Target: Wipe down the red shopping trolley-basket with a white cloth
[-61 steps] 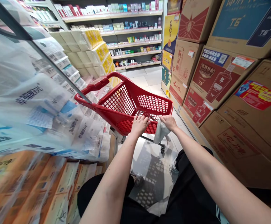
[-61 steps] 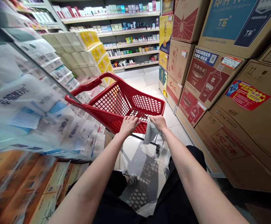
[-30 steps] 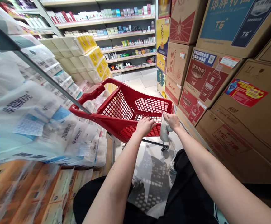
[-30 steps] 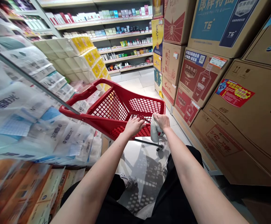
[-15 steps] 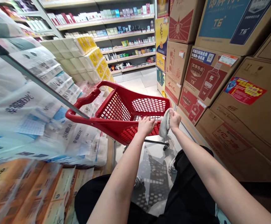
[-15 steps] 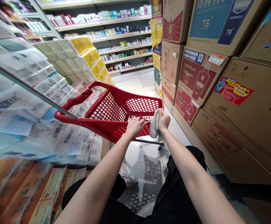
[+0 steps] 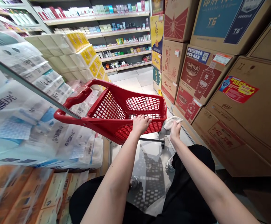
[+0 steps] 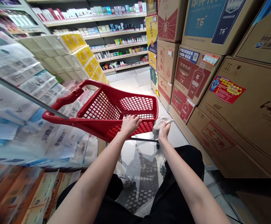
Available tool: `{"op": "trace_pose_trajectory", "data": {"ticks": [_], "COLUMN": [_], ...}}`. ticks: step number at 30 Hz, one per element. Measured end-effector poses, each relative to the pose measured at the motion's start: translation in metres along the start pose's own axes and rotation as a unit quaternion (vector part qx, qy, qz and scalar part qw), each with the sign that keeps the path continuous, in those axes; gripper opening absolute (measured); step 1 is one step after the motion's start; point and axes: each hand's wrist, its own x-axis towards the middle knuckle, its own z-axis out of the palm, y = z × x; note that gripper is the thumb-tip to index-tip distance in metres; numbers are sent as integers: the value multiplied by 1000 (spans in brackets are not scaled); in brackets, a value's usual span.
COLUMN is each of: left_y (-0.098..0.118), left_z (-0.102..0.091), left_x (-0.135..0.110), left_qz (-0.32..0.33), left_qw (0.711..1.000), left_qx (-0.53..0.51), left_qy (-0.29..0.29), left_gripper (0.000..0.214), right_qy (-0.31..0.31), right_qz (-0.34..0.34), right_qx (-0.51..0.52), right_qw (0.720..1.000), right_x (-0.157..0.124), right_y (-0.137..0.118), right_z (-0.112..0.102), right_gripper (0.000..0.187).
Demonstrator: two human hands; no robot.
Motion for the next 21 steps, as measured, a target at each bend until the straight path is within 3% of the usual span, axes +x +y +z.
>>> {"op": "trace_pose_trajectory", "data": {"ticks": [4, 8, 14, 18, 21], "left_y": [0, -1, -1, -1, -2], "left_z": [-2, -2, 0, 0, -1], "left_x": [-2, -4, -7, -7, -5], "left_qz": [-2, -5, -17, -13, -9], "left_qw": [1000, 1000, 1000, 1000, 1000], "left_qx": [2, -3, -1, 3, -2], "left_qy": [2, 3, -2, -15, -19], "left_gripper": [43, 43, 42, 41, 41], "right_qy": [110, 114, 212, 223, 186], "right_qz": [124, 104, 141, 141, 151], "right_qx": [113, 182, 221, 204, 206], "right_qw": [980, 971, 941, 943, 949], "right_x": [-10, -24, -25, -20, -20], "right_y": [-9, -13, -9, -3, 7], "right_z": [19, 37, 60, 66, 73], "right_gripper": [54, 44, 34, 34, 34]}}
